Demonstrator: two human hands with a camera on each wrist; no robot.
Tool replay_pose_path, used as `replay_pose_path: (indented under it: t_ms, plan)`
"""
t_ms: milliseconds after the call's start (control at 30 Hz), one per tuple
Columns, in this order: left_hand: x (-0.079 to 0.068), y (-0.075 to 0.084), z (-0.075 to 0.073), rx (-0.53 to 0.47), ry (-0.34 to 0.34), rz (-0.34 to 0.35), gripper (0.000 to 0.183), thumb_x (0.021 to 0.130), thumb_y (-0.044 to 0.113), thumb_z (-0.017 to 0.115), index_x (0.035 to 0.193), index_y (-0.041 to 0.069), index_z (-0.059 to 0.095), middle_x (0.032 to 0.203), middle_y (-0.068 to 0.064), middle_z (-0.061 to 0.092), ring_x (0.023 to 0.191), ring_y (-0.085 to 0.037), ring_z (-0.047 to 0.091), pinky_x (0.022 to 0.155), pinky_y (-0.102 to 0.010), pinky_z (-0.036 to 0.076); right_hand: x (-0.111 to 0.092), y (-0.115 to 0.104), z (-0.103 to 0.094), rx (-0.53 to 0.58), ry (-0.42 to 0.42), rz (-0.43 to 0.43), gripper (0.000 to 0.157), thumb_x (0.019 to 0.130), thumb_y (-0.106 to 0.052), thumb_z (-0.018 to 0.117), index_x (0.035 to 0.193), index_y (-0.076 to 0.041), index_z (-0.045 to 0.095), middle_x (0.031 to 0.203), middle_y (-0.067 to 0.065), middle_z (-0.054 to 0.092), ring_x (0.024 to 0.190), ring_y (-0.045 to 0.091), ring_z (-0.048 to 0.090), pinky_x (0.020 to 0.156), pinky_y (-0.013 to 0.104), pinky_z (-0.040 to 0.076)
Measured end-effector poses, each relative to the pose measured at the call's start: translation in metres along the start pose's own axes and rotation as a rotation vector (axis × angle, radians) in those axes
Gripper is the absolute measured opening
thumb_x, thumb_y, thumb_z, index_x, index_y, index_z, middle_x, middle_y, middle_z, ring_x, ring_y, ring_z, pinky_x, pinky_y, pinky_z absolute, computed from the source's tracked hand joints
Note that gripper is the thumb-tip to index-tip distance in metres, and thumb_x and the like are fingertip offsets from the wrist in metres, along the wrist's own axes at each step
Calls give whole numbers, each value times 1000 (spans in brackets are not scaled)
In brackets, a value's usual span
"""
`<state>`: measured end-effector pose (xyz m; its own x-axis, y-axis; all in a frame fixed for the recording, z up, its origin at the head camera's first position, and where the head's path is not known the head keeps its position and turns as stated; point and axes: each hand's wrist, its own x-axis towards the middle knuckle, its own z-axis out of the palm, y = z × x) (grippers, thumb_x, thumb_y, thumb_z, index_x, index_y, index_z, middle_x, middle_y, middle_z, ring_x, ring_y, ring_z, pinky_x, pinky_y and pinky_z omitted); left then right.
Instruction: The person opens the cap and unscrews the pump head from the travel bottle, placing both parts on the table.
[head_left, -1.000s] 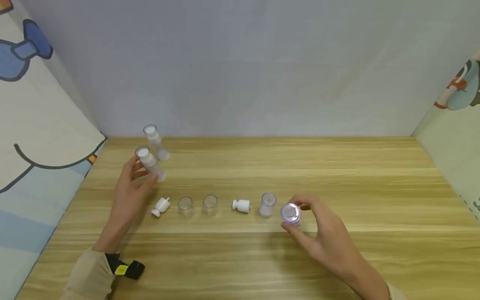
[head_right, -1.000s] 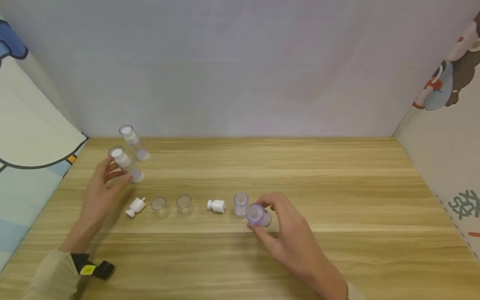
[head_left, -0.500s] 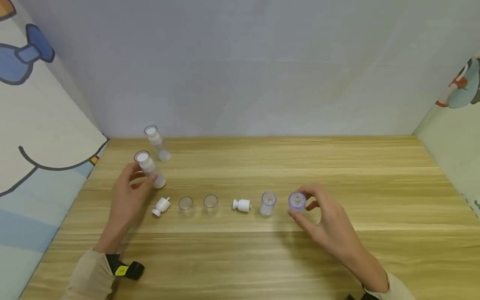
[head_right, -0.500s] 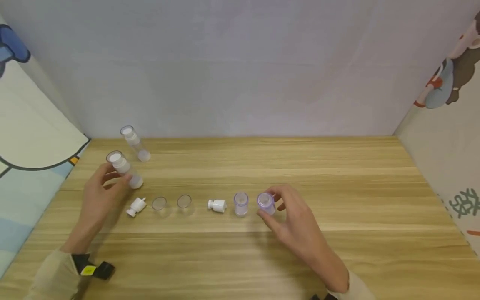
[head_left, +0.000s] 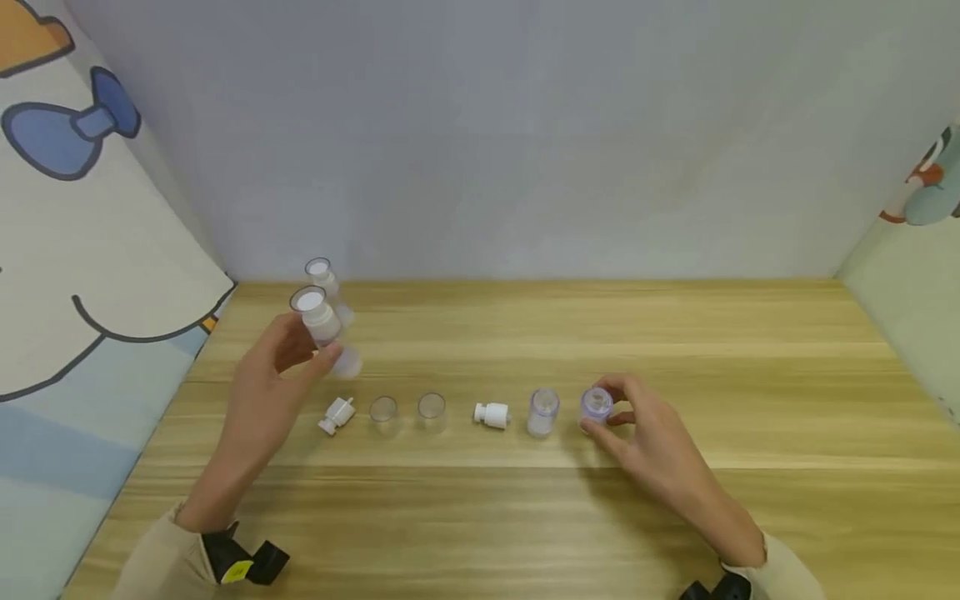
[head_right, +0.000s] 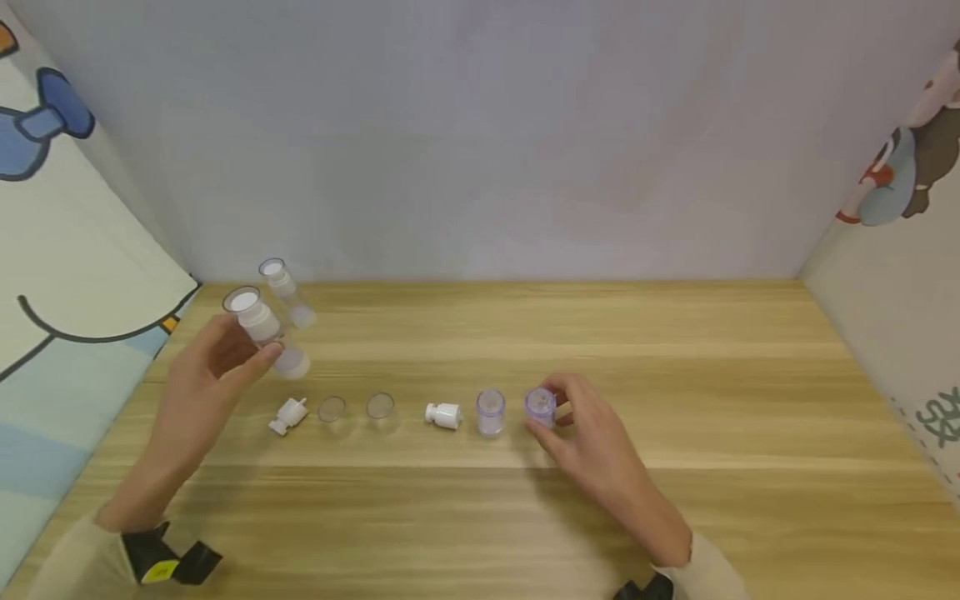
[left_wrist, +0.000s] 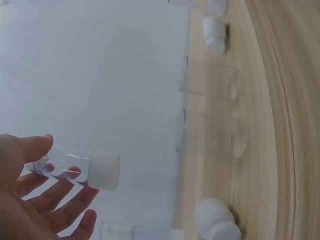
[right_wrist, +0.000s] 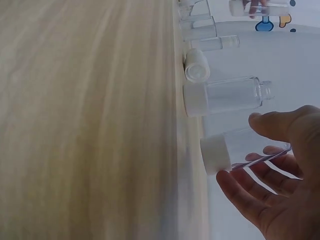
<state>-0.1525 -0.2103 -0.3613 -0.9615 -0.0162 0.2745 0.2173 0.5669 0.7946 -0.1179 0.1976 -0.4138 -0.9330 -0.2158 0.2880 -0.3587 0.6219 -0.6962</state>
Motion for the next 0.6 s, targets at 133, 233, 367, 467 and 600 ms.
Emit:
replay_pose_path:
  t_ms: [133, 233, 367, 467, 600]
  plan:
    - [-9, 19, 3, -3, -34, 33, 41, 103, 28, 69, 141, 18, 59, 124, 0, 68, 108, 2, 63, 96, -11, 48, -2, 4, 0, 8, -18, 41, 42, 86, 3, 81, 121, 3, 57, 112, 15, 66, 102, 28, 69, 80, 29, 65]
    - [-14, 33, 5, -16, -49, 71, 39, 102, 25, 70, 139, 19, 61, 120, 2, 69, 109, 1, 63, 97, -11, 48, -4, 5, -2, 6, -25, 67, 42, 86, 2, 81, 121, 3, 57, 113, 16, 66, 101, 30, 71, 80, 28, 65]
    - [-20, 51, 6, -27, -55, 105, 38, 100, 22, 72, 137, 22, 62, 119, 5, 70, 110, 0, 63, 96, -11, 48, -4, 7, -2, 23, -18, 85, 42, 86, 3, 81, 121, 4, 58, 114, 17, 66, 104, 32, 70, 81, 30, 65]
    - [-25, 62, 9, -26, -64, 125, 39, 98, 20, 75, 136, 24, 63, 118, 5, 72, 110, 1, 64, 96, -12, 49, -5, 8, -1, 40, -10, 87, 41, 86, 4, 81, 120, 5, 58, 113, 17, 66, 105, 33, 69, 81, 30, 65]
    - [-32, 70, 17, -39, -98, 166, 40, 97, 16, 77, 134, 23, 64, 118, 5, 73, 110, 1, 64, 97, -12, 50, -8, 9, -1, 42, -14, 103, 41, 87, 4, 81, 121, 5, 58, 113, 18, 67, 105, 33, 70, 81, 29, 65]
